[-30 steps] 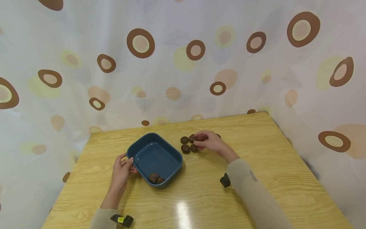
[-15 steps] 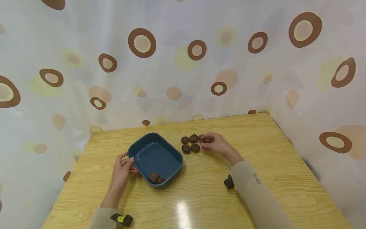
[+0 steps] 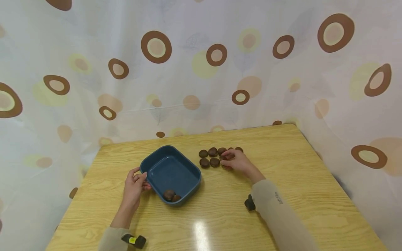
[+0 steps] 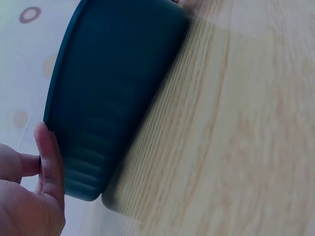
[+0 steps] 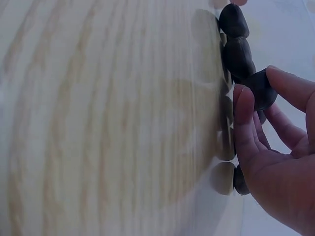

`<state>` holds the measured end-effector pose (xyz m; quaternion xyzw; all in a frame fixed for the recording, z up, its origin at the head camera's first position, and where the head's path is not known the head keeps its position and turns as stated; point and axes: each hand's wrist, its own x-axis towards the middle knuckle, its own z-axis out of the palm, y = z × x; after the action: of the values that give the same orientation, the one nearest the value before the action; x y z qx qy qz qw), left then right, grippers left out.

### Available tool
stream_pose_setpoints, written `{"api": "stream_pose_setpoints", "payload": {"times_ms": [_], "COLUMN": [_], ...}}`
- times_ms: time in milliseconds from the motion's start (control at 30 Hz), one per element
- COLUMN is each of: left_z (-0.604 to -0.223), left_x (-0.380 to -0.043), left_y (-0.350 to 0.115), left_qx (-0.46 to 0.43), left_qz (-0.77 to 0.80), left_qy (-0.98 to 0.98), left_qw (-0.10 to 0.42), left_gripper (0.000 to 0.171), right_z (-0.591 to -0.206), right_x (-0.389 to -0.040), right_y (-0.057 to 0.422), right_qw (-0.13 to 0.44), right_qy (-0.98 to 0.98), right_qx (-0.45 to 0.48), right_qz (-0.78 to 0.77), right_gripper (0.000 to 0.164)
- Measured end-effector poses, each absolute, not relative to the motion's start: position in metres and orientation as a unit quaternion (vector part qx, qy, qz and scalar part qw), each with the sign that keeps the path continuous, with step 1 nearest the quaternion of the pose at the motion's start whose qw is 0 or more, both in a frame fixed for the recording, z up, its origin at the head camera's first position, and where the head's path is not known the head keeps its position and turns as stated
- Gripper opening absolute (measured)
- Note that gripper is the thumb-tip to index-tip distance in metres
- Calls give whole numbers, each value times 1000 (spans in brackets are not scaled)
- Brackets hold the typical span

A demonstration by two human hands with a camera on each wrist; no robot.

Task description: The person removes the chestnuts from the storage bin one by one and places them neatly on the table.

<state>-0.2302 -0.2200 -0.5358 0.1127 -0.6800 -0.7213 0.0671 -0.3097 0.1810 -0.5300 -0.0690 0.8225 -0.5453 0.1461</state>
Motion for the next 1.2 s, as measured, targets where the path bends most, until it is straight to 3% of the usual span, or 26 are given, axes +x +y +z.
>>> {"api": "stream_pose_setpoints", "payload": {"times_ms": [733, 1200], "left_z": [-533, -531], "left_x": [-228, -228], "left_y": [-219, -219], "left_qx": [117, 119], "left_qz": [-722, -721], "left_qy": [-679, -681], "left_qw": [64, 55], "left_gripper": [42, 44], "right_z": [-542, -539], "right_x": [-310, -308], "right_y": [176, 178], "right_qw": [96, 101], "right_qy": [861, 851], "right_qx": [-52, -44], "right_qz": [-497, -514], "right_gripper": [37, 42]}}
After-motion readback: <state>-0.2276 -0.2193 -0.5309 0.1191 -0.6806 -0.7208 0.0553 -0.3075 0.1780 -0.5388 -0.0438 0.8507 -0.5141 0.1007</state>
